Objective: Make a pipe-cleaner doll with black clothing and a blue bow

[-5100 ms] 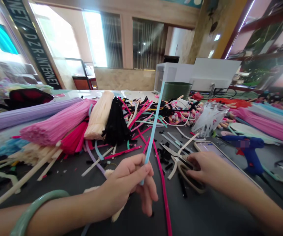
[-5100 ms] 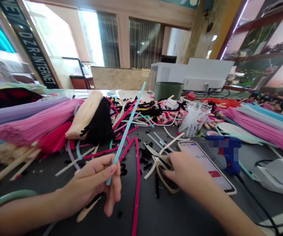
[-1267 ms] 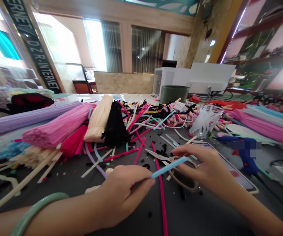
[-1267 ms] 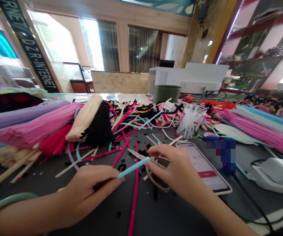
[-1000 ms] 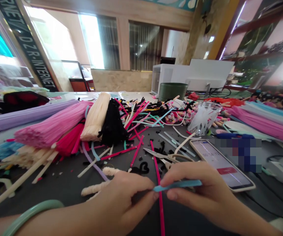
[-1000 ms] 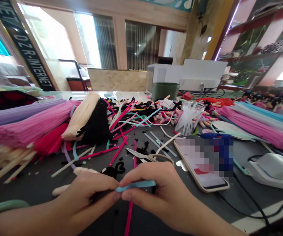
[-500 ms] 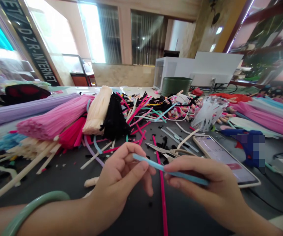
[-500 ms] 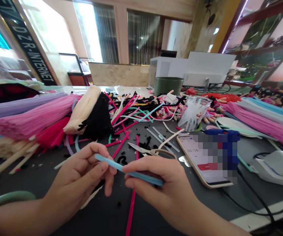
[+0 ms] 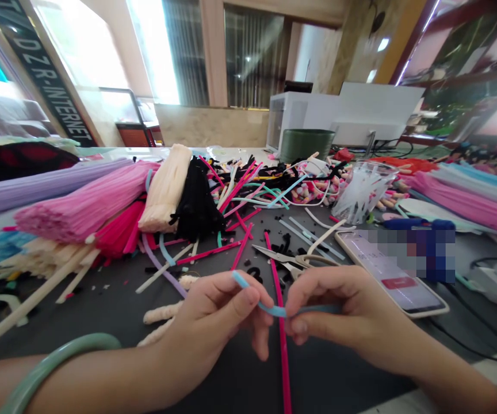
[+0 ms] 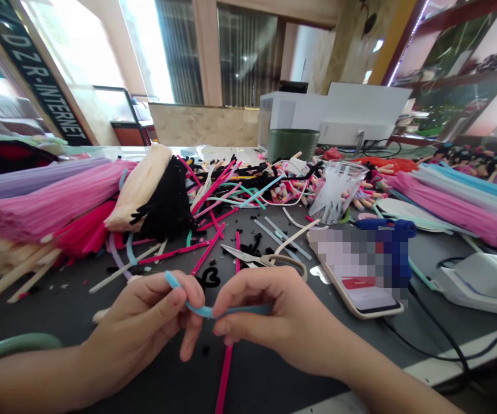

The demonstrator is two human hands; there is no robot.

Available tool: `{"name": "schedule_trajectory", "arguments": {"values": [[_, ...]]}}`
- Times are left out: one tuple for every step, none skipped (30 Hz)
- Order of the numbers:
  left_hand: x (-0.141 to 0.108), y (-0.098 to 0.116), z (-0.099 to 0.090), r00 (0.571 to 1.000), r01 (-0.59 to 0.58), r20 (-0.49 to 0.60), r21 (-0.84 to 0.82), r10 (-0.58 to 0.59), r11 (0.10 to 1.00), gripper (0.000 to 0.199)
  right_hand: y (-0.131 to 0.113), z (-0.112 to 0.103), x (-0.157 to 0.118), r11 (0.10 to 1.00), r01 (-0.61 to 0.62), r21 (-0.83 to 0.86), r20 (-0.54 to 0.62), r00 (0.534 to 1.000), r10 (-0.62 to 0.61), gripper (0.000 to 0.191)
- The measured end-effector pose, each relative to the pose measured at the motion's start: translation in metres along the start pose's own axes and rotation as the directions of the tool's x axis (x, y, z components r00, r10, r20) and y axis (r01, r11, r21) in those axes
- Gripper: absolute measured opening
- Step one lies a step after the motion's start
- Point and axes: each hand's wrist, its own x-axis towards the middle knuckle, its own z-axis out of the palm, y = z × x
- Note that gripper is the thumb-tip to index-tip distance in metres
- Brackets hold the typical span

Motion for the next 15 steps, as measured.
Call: {"name": "schedule_trajectory", "arguments": {"values": [[-0.0010, -0.0010, -0.0004, 1.000, 0.012, 0.020, -0.002, -0.012, 1.000, 0.020, 0.0001, -0.0005, -0.0001, 0.998, -0.020, 0.053, -0.004, 1.000, 0.021, 0.009], [-0.0019, -0.0021, -0.0010, 0.999, 0.027, 0.034, -0.005, -0.026, 1.000, 0.021, 0.0002, -0.0011, -0.0001, 0.996, -0.028, 0.087, -0.017, 0.999, 0.029, 0.013], [-0.0026, -0.0031, -0.0017, 0.998, 0.041, 0.045, -0.005, -0.041, 0.999, 0.023, 0.0003, -0.0018, 0.0001, 0.994, -0.025, 0.106, -0.036, 0.999, 0.029, 0.016], [-0.0031, -0.0039, -0.0023, 0.997, 0.054, 0.051, -0.002, -0.054, 0.999, 0.024, 0.0004, -0.0025, 0.0004, 0.993, -0.014, 0.117, -0.055, 0.998, 0.020, 0.019], [-0.0033, -0.0045, -0.0028, 0.996, 0.067, 0.053, 0.005, -0.067, 0.998, 0.025, 0.0006, -0.0031, 0.0008, 0.992, 0.004, 0.124, -0.072, 0.997, 0.005, 0.020], [-0.0034, -0.0049, -0.0032, 0.995, 0.077, 0.054, 0.018, -0.078, 0.997, 0.026, 0.0008, -0.0037, 0.0013, 0.991, 0.028, 0.128, -0.088, 0.996, -0.016, 0.021], [-0.0033, -0.0050, -0.0033, 0.994, 0.089, 0.054, 0.037, -0.091, 0.995, 0.027, 0.0011, -0.0041, 0.0017, 0.990, 0.055, 0.129, -0.105, 0.994, -0.041, 0.020], [-0.0031, -0.0049, -0.0032, 0.993, 0.103, 0.058, 0.057, -0.106, 0.993, 0.027, 0.0013, -0.0044, 0.0020, 0.989, 0.082, 0.126, -0.121, 0.990, -0.066, 0.018], [-0.0029, -0.0045, -0.0029, 0.990, 0.119, 0.060, 0.079, -0.124, 0.990, 0.028, 0.0015, -0.0045, 0.0020, 0.987, 0.106, 0.118, -0.135, 0.987, -0.090, 0.017], [-0.0028, -0.0039, -0.0023, 0.988, 0.137, 0.059, 0.103, -0.143, 0.985, 0.028, 0.0017, -0.0045, 0.0018, 0.987, 0.125, 0.104, -0.147, 0.983, -0.110, 0.016], [-0.0027, -0.0032, -0.0015, 0.985, 0.155, 0.051, 0.129, -0.163, 0.979, 0.029, 0.0017, -0.0043, 0.0014, 0.987, 0.139, 0.081, -0.157, 0.980, -0.125, 0.015], [-0.0026, -0.0025, -0.0007, 0.983, 0.170, 0.038, 0.155, -0.178, 0.973, 0.030, 0.0017, -0.0040, 0.0009, 0.988, 0.145, 0.045, -0.165, 0.977, -0.136, 0.015], [-0.0025, -0.0017, 0.0002, 0.981, 0.185, 0.021, 0.179, -0.191, 0.966, 0.031, 0.0017, -0.0037, 0.0004, 0.990, 0.144, -0.006, -0.172, 0.975, -0.143, 0.014], [-0.0024, -0.0011, 0.0010, 0.979, 0.198, 0.000, 0.203, -0.202, 0.959, 0.033, 0.0017, -0.0034, 0.0000, 0.988, 0.139, -0.070, -0.175, 0.973, -0.149, 0.014], [-0.0022, -0.0005, 0.0017, 0.977, 0.210, -0.018, 0.226, -0.212, 0.951, 0.034, 0.0018, -0.0031, -0.0003, 0.982, 0.132, -0.138, -0.175, 0.972, -0.155, 0.013]]}}
